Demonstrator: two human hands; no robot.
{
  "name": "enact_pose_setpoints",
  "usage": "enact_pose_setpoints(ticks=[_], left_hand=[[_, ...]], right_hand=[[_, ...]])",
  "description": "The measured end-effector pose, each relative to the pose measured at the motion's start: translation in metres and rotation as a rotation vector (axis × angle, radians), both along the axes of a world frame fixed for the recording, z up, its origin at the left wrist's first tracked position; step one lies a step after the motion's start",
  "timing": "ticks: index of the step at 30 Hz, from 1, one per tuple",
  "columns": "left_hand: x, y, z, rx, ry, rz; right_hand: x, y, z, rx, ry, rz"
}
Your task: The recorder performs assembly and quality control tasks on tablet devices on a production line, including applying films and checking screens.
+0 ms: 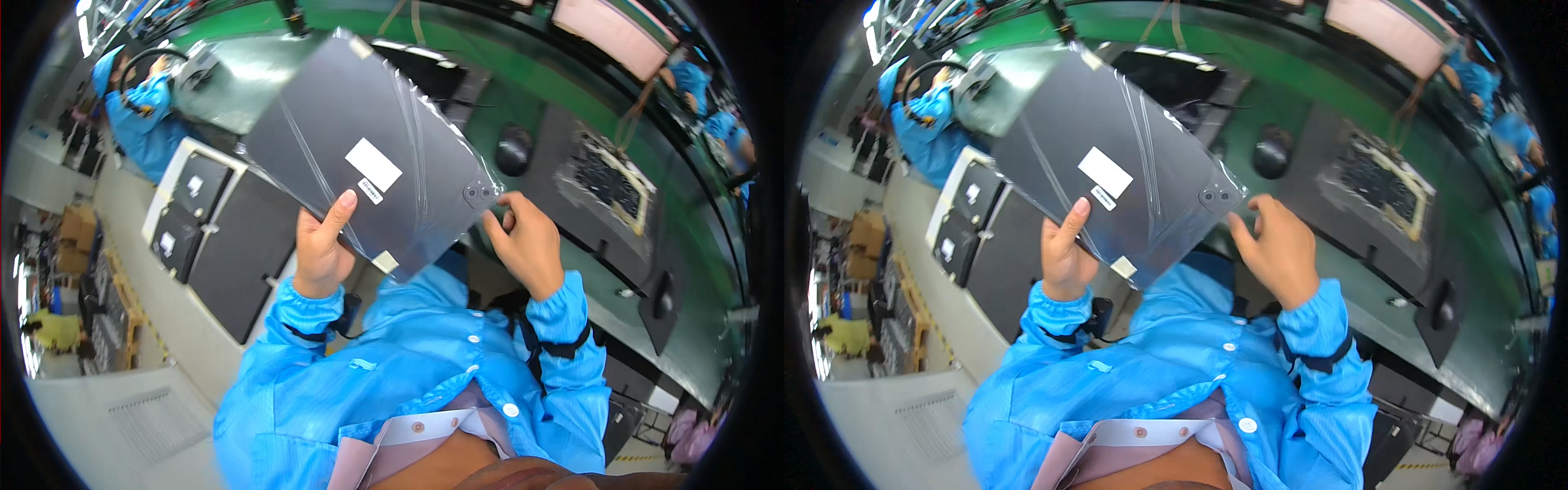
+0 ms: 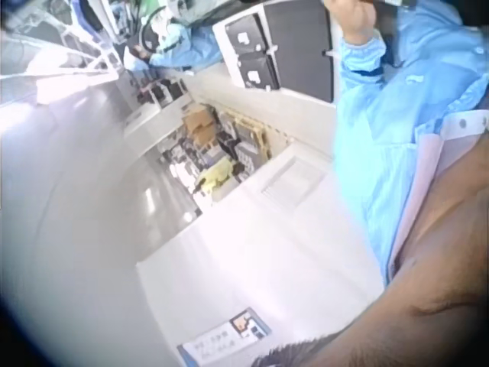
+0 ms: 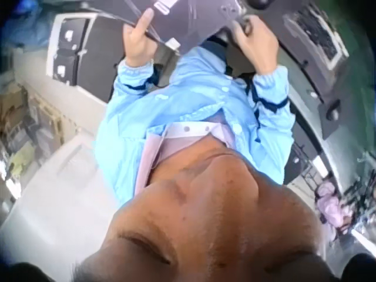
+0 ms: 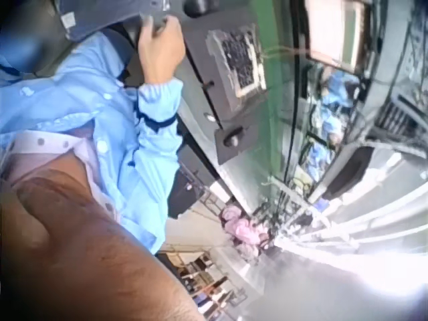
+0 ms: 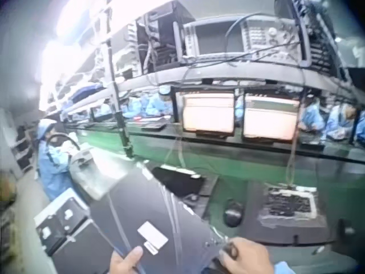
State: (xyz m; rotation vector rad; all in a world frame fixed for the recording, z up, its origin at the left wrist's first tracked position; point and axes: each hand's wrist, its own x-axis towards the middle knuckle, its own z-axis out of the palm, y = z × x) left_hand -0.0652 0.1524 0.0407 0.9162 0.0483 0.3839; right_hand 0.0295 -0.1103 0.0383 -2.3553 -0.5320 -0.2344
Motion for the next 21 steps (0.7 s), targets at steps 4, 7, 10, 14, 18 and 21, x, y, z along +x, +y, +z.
enact_pose_setpoints(ticks=[4, 7, 10, 14, 18, 21], left_hand=[[-0.018, 0.025, -0.027, -0.217, 0.162, 0.056], [-0.022, 0.025, -0.040, -0.252, 0.206, 0.066], [-0.022, 0.027, -0.052, -0.199, 0.212, 0.058], [-0.011, 0.000, -0.056, -0.147, 0.203, -0.011], [0.005, -0.026, -0.053, -0.164, 0.133, -0.129], [0.010, -0.038, -0.059, -0.108, 0.112, -0.147]], right_hand=[[0.039, 0.060, -0.025, -0.317, 0.099, -0.046], [0.051, 0.056, -0.030, -0.245, 0.189, -0.062], [0.051, 0.039, -0.023, 0.116, 0.553, -0.067], [-0.013, 0.057, -0.002, 0.939, 0.545, 0.049], [-0.035, 0.080, -0.019, 0.621, 0.182, 0.212], [-0.032, 0.084, -0.018, 0.552, 0.037, 0.167]])
